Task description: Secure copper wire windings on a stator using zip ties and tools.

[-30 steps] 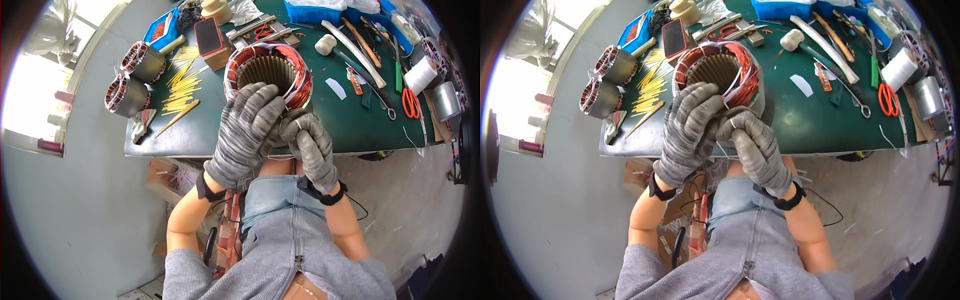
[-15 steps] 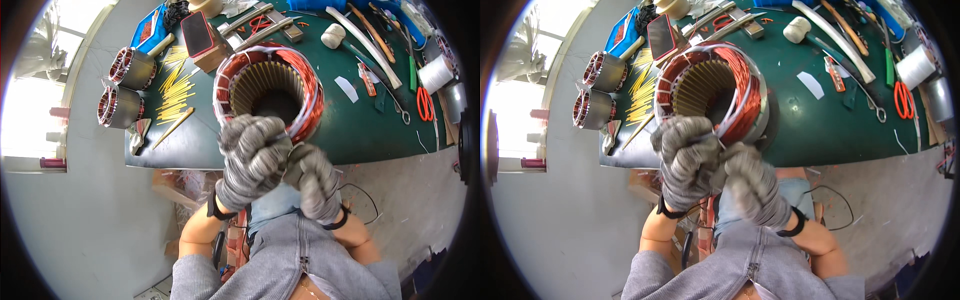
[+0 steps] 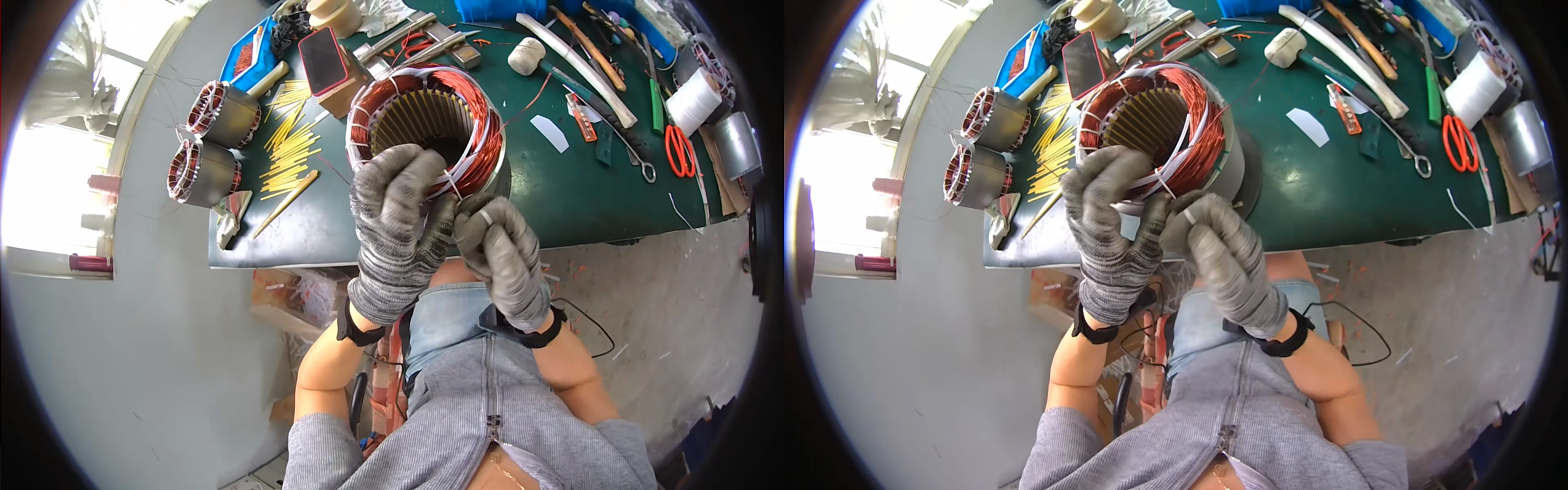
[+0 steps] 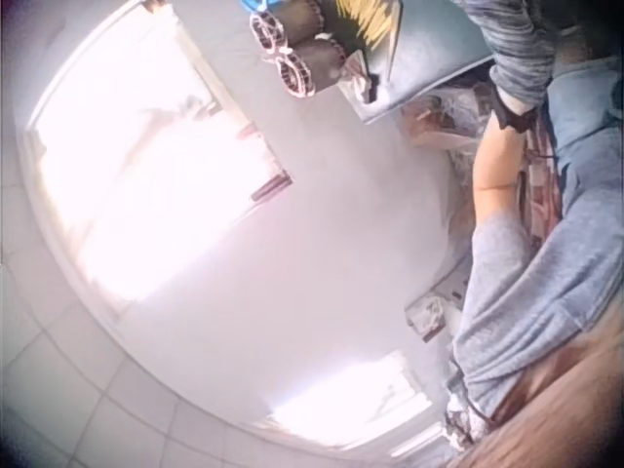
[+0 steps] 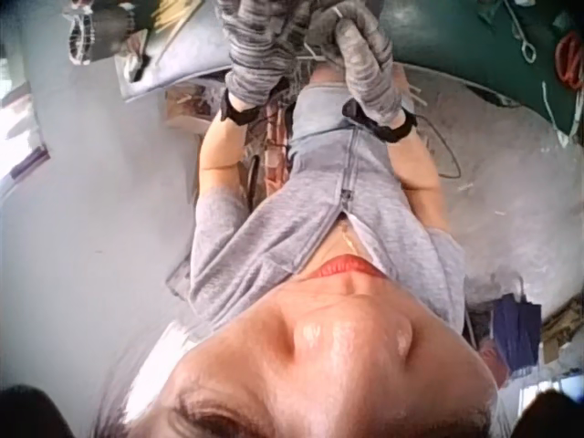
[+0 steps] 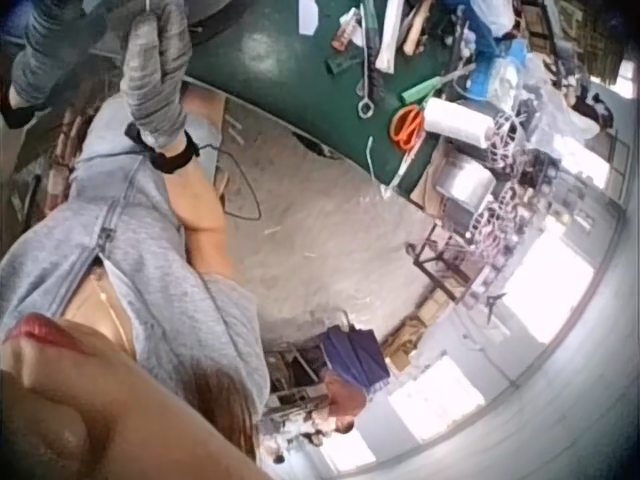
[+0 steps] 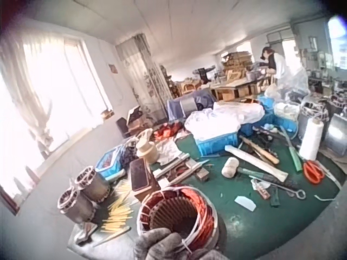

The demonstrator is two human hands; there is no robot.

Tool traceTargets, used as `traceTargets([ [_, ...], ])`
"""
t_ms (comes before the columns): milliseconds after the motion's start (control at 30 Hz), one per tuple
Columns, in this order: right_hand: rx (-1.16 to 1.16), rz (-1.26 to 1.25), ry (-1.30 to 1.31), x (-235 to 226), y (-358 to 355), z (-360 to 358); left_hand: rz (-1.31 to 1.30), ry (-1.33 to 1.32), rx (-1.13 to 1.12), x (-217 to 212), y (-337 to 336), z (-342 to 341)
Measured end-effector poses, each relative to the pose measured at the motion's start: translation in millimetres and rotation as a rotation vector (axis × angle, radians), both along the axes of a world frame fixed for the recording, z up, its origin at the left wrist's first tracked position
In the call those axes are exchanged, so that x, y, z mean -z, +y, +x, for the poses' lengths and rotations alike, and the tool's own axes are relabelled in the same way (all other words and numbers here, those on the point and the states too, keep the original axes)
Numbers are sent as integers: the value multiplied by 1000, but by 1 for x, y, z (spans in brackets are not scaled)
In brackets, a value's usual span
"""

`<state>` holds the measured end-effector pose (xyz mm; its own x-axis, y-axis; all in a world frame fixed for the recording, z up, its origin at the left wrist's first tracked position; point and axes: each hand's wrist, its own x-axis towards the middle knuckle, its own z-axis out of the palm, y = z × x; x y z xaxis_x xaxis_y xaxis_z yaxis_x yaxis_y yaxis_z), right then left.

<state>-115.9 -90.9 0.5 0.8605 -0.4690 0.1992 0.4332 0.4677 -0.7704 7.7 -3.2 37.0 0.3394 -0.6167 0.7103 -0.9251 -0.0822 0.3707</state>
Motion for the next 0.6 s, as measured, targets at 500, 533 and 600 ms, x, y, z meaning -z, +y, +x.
traceTargets([
  [500,377,-851,-141,29,-8,23,257,188,242,-46,10,14],
  [533,397,-852,-130,35,-9,23,251,66,283,-54,-1,15],
  [600,417,-757,-70,29,1,20,258,-164,295,-74,-26,15],
])
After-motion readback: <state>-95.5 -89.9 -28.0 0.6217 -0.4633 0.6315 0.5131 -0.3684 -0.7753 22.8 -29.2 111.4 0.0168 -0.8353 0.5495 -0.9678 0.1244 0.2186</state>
